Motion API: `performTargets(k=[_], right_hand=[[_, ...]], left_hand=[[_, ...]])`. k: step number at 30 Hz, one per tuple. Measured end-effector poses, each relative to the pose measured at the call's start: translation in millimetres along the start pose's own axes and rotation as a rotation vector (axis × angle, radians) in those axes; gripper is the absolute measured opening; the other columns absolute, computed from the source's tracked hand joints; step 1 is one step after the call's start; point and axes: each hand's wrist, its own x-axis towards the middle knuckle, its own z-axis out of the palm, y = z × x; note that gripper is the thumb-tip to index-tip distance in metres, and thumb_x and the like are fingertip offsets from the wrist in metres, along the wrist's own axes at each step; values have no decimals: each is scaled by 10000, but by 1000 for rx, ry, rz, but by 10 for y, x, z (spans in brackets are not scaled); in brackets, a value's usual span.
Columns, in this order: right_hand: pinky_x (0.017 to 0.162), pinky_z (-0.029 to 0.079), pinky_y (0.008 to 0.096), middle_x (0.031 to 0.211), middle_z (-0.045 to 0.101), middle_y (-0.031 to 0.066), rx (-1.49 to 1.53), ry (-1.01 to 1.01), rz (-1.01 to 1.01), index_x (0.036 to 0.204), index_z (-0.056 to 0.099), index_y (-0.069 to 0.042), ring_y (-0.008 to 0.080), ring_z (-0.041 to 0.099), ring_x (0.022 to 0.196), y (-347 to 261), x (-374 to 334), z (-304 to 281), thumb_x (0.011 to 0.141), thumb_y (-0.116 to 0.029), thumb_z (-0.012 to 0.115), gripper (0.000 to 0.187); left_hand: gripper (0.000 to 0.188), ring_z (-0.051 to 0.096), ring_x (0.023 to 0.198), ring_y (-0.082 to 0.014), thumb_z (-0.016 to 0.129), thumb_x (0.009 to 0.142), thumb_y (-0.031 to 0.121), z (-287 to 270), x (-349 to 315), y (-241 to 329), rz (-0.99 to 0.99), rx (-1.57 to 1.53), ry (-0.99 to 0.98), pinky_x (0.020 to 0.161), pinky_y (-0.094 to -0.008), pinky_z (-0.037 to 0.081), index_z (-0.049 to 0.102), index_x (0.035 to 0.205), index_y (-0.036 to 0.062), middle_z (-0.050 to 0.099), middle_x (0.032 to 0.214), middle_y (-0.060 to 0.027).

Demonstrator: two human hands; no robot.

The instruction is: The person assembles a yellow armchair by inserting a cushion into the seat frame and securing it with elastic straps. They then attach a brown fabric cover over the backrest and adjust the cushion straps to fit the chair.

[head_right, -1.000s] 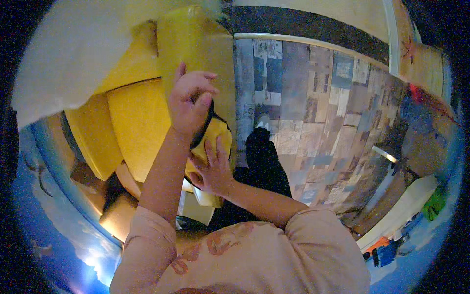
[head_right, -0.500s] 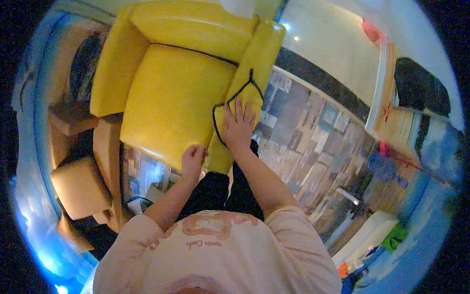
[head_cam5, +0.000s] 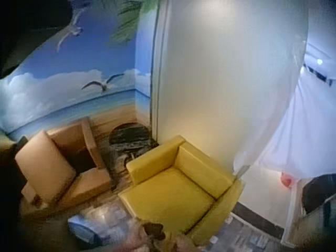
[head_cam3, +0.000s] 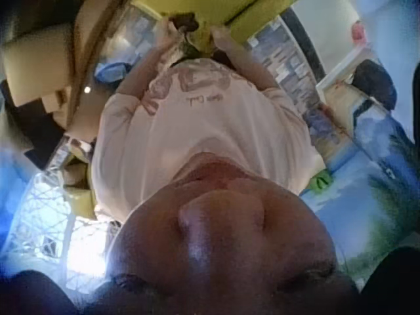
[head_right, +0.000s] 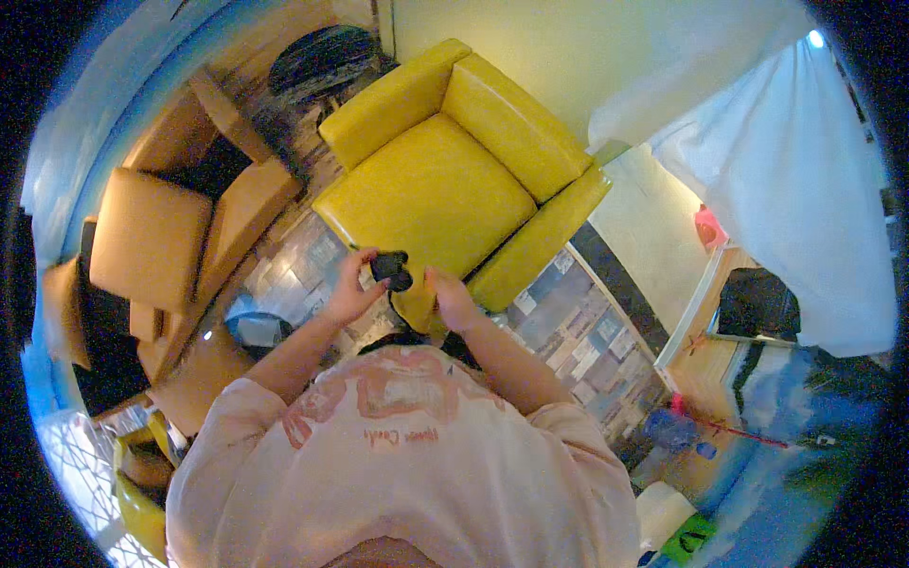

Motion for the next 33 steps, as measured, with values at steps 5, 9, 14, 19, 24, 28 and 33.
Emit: performTargets(k=[5, 9, 14, 19, 24, 28, 33], right_hand=[[1105, 413, 458, 1352, 615, 130, 866, -453, 151, 1306, 583, -45, 296, 576, 1240, -1415, -230, 846, 1023, -312, 451, 411], [1118, 405, 474, 1351, 620, 133, 867, -561, 201, 1322, 582, -39, 302, 579, 1242, -1871, -340, 1095, 1017, -313, 446, 432], [1156, 355, 456, 1461, 524, 124, 514, -367, 98, 1442, 468, -70, 279, 492, 1345, -2103, -293, 1300, 1046, -467, 403, 565], [1188, 275, 426, 1565, 380, 119, 235, -159, 223, 1532, 308, -56, 249, 360, 1444, -2199, -607, 1255, 1062, -530, 352, 669], [1114, 341, 384, 1474, 459, 117, 47, -249, 73, 1532, 291, -52, 226, 438, 1343, -1627, -398, 1165, 1033, -485, 496, 692], [1013, 399, 344, 1348, 559, 102, -157, -114, 78, 1464, 409, -21, 209, 525, 1211, -1610, -237, 1348, 990, -417, 600, 646], [986, 398, 380, 1164, 646, 38, -182, 15, 171, 1247, 621, -57, 186, 546, 1120, -1654, 205, 1498, 986, -264, 589, 335]], left_hand=[[868, 411, 1384, -349, 775, 877, 257, -662, -341, 347, 26, -147, 137, 1141, -408, 346, 258, 1550, 78, 414, 1485, -244], [779, 514, 1287, -263, 754, 910, 306, -941, -530, 785, -304, -977, -50, 1110, -375, 379, 349, 1498, -7, 526, 1415, -173], [385, 641, 1069, -176, 683, 969, 250, -797, -645, 937, -332, -1064, 129, 935, -318, 492, 604, 1255, 5, 684, 1171, -57], [273, 638, 954, -140, 649, 996, 222, -687, -765, 1217, -272, -851, 243, 893, -287, 480, 675, 1171, 14, 712, 1036, -23], [283, 607, 961, -128, 610, 1021, 216, -634, -867, 1248, -11, -415, 167, 902, -291, 468, 650, 1201, 1, 684, 1045, -6], [281, 594, 943, -115, 583, 1035, 234, -740, -786, 1142, -100, -418, 106, 852, -282, 483, 647, 1180, 1, 666, 1036, -2], [342, 572, 785, -86, 606, 1022, 320, -1051, -511, 864, -249, -679, 130, 710, -294, 486, 678, 1007, -13, 656, 832, -4]])
